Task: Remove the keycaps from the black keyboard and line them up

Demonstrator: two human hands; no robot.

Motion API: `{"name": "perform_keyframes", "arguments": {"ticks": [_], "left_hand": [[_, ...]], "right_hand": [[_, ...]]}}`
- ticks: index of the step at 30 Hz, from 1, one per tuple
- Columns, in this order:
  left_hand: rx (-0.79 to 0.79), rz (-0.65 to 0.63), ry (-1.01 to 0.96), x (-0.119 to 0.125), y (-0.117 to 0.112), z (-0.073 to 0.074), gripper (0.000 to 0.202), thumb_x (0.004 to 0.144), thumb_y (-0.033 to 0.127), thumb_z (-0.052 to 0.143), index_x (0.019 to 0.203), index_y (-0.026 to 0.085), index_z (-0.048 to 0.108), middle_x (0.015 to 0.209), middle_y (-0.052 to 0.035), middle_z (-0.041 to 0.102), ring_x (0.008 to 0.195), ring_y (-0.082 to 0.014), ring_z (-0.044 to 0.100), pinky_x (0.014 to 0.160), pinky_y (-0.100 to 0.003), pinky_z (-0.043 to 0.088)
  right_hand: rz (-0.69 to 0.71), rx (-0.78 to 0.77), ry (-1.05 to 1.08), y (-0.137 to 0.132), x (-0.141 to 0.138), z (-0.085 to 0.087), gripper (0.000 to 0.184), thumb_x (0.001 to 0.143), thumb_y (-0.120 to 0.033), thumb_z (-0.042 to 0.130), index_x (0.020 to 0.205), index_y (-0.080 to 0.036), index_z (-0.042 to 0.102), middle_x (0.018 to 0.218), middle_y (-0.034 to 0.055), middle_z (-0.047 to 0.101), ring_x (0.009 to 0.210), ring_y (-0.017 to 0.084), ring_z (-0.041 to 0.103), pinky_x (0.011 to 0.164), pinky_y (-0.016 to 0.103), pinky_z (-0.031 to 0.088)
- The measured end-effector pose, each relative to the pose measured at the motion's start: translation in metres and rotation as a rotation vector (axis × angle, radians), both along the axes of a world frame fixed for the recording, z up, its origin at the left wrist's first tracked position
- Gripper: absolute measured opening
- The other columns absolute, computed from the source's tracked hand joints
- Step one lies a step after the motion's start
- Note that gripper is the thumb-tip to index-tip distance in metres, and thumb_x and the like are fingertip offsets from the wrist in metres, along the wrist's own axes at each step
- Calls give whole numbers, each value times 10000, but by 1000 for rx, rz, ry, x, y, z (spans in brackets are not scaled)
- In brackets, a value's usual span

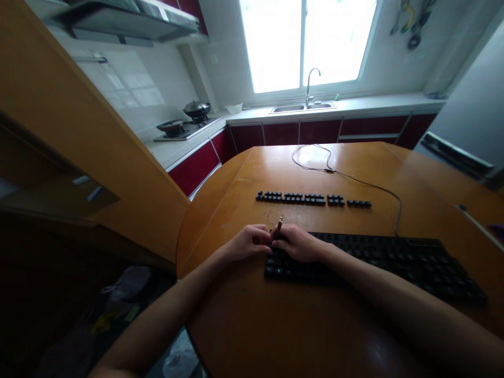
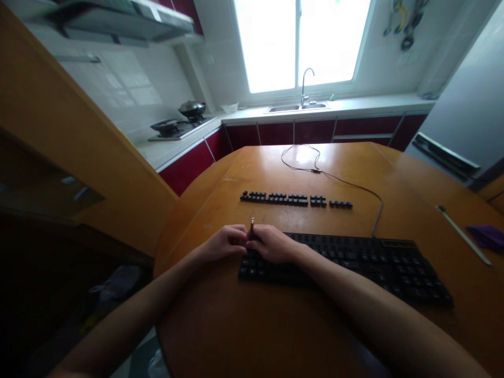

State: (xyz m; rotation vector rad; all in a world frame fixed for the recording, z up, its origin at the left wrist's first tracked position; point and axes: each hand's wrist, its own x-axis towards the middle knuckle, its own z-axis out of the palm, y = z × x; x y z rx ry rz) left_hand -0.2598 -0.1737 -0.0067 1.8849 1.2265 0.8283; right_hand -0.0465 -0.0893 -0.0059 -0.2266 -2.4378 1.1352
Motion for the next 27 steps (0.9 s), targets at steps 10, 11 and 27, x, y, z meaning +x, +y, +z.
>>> {"name": "perform_keyframes", "arguments": {"ticks": [10,11,27], "left_hand": [[47,-7,35,2,0,-4,302,854,411,714,897,111,706,836,-32,571,697,-106,498,589,-212,387],[53,0,45,2,0,-4,304,864,412,701,916,113,702,839,-35,577,701,-109,502,591,-213,393],[197,122,3,12,1,-2,309,848,363,735,1046,128,715,869,-60,656,740,-135,563,686,-258,470]], "right_hand": [[9,-95,28,2,-1,1,68,893,-185,596,917,-145,645,882,54,682,843,182,627,781,302,491],[3,-120,38,3,0,1,72,900,-186,584,921,-144,639,866,48,676,824,174,621,765,293,490],[-168,-107,211,9,-1,-5,178,902,-228,630,764,-145,706,676,18,673,636,145,616,649,254,465]]}}
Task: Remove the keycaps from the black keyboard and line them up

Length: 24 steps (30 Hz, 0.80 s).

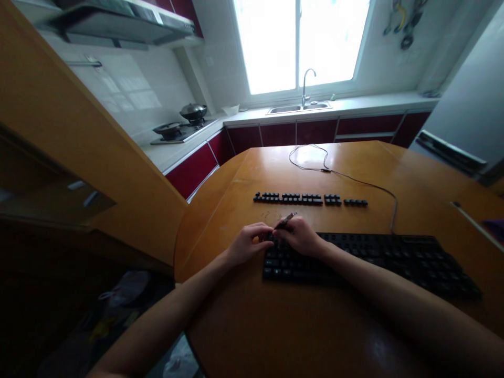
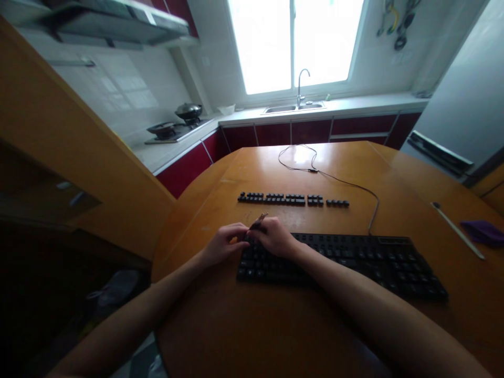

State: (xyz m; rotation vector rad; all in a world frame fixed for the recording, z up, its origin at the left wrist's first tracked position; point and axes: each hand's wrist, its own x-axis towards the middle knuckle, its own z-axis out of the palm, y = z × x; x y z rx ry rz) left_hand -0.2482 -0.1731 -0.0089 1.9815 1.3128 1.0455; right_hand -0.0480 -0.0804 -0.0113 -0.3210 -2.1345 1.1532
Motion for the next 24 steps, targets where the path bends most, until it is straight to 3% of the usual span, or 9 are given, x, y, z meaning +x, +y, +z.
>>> {"name": "perform_keyframes", "arguments": {"ticks": [8,17,24], "left_hand": [[-19,45,-10,0,1,-4,323,814,369,768,1016,121,727,864,-69,693,780,-164,604,733,-283,487],[-32,58,-8,5,-1,3,266,846,335,725,1012,127,728,896,-77,706,783,-168,611,731,-285,490],[-18,110,37,9,-2,1,212,848,311,718,971,139,727,857,-59,705,771,-161,620,735,-282,501]], "right_hand": [[-33,59,35,-1,-1,0,205,902,-270,657,765,-141,735,696,32,655,646,140,584,625,249,438],[-39,49,45,1,-2,-4,294,912,-344,669,703,-147,731,692,42,659,633,139,600,621,255,451],[25,197,10,-5,0,-3,247,944,-324,623,810,-171,762,792,63,678,706,148,616,667,261,472]]}}
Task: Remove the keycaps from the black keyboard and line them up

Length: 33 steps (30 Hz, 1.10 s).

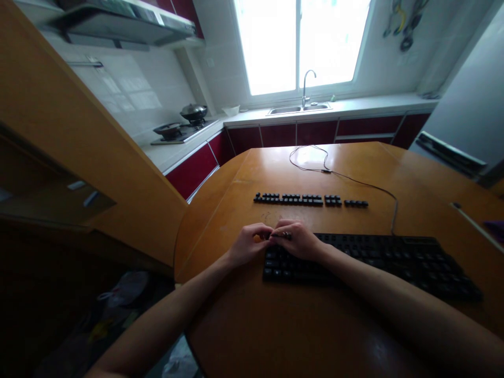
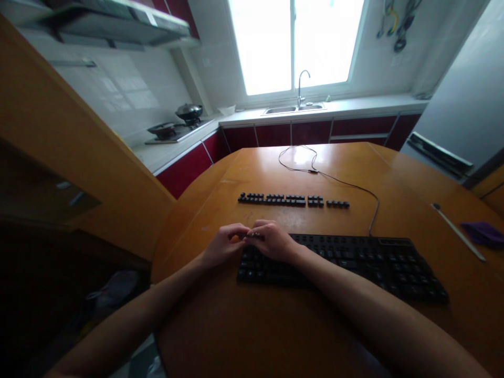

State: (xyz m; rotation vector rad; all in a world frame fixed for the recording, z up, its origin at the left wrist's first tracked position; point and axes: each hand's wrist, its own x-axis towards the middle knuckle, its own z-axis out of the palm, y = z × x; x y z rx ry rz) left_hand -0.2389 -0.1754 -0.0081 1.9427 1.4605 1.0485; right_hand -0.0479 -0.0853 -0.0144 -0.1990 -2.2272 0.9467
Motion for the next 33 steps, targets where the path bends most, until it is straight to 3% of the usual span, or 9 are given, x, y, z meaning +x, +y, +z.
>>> {"name": "perform_keyframes", "arguments": {"ticks": [11,17,21,25,29,33], "left_hand": [[175,123,183,11,-4,1,84,825,211,719,891,163,698,795,-24,674,742,-152,623,698,-262,482],[172,130,206,11,-5,-1,101,807,204,742,899,165,723,792,-29,708,719,-158,648,694,-270,505],[158,157,87,8,-1,-2,213,807,279,764,991,173,745,837,-43,744,740,-173,678,721,-291,546],[129,278,-124,3,5,-5,364,790,337,787,1112,183,717,935,-62,773,838,-202,728,826,-338,584],[65,308,-345,2,9,-8,350,751,370,813,1004,152,708,950,-86,772,869,-219,744,828,-347,613],[41,293,-376,2,11,-7,344,746,385,813,962,143,699,950,-91,767,862,-214,742,810,-346,625]], "right_hand": [[-6,95,60,-1,1,0,225,945,-278,614,796,-164,739,782,64,672,693,146,612,665,261,472],[-3,140,45,0,0,-3,213,954,-252,590,845,-168,751,791,71,674,697,150,610,653,261,477],[-42,44,89,1,-1,1,184,936,-239,614,849,-171,762,787,66,682,696,149,620,654,256,477],[-166,-133,141,1,-2,8,233,920,-257,641,730,-162,735,690,33,671,621,131,604,605,242,453],[-191,-238,142,2,-3,10,292,917,-299,647,671,-158,713,661,26,675,607,130,606,596,240,456],[-138,-247,138,3,-3,8,250,914,-305,645,737,-161,747,720,45,708,647,143,627,613,249,482]]}}
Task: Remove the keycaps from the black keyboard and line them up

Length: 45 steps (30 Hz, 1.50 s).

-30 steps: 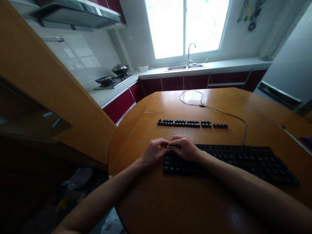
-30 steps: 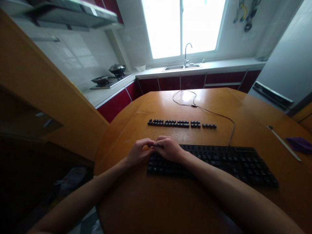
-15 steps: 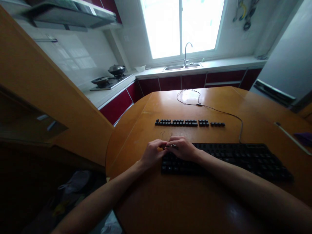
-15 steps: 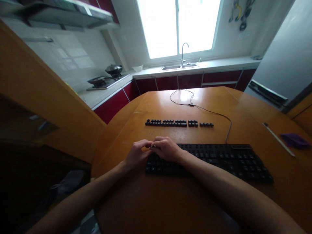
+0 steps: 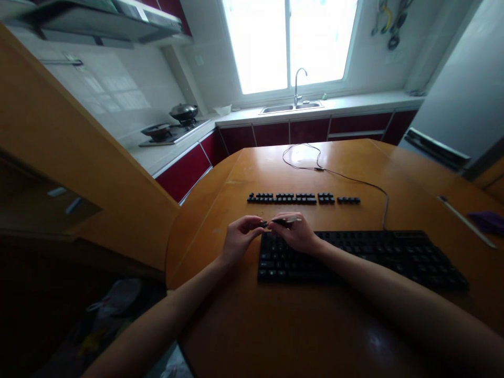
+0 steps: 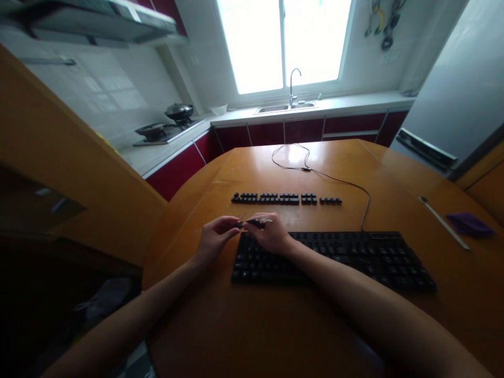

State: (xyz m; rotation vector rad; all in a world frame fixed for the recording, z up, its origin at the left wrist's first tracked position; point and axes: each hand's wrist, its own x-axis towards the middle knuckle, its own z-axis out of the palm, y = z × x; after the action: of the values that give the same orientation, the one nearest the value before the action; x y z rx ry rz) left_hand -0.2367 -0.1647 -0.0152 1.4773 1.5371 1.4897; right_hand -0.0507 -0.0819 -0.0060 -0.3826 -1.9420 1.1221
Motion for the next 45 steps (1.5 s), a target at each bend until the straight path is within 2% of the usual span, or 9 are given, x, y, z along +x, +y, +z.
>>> {"name": "perform_keyframes", "arguments": {"ticks": [3,7,14,18,28,34,41,45], "left_hand": [[-3,-12,-4,-1,0,1,351,751,381,809,980,139,699,973,-92,762,857,-206,738,789,-336,627],[-9,-64,-10,-1,-1,2,322,782,370,785,989,137,706,1003,-99,759,905,-215,733,830,-353,620],[15,-100,-80,-3,0,-1,323,776,360,796,978,130,693,984,-103,758,915,-212,727,861,-359,604],[6,-124,-86,-4,0,-2,378,769,344,805,1048,127,671,1036,-113,748,944,-211,722,880,-367,600],[48,-155,-92,0,-4,0,360,803,281,770,1112,141,653,1076,-109,731,1004,-209,708,945,-374,576],[131,-134,6,0,-7,-3,371,805,269,775,1132,155,642,1075,-101,707,1019,-201,683,971,-368,557],[141,-154,-16,-2,-8,0,412,781,281,802,1143,152,653,1049,-93,722,964,-189,699,924,-341,576],[100,-99,3,-3,-5,0,352,803,322,780,1097,154,684,1028,-91,742,923,-192,716,875,-338,594]], "right_hand": [[37,-25,42,0,0,0,224,907,-325,651,811,-161,769,772,67,728,682,160,651,635,265,513],[62,-52,62,-2,1,0,235,904,-362,658,890,-165,786,809,81,738,688,169,660,622,272,524],[53,-44,-2,-1,2,0,246,917,-346,643,819,-162,773,764,67,730,699,171,660,666,279,521],[68,-32,-2,0,1,-1,249,914,-338,642,782,-160,757,755,64,723,675,165,645,642,276,509],[100,-1,65,0,0,0,197,905,-297,649,885,-156,786,845,97,729,733,173,653,638,276,509],[120,-16,65,-3,0,3,227,917,-327,632,884,-163,786,854,99,737,747,178,671,658,290,528],[115,-85,76,-2,-1,3,257,900,-377,649,857,-159,778,891,103,742,790,190,682,684,296,544],[89,-201,15,3,-2,-1,325,893,-446,645,847,-153,779,778,79,744,731,189,686,714,317,552]]}}
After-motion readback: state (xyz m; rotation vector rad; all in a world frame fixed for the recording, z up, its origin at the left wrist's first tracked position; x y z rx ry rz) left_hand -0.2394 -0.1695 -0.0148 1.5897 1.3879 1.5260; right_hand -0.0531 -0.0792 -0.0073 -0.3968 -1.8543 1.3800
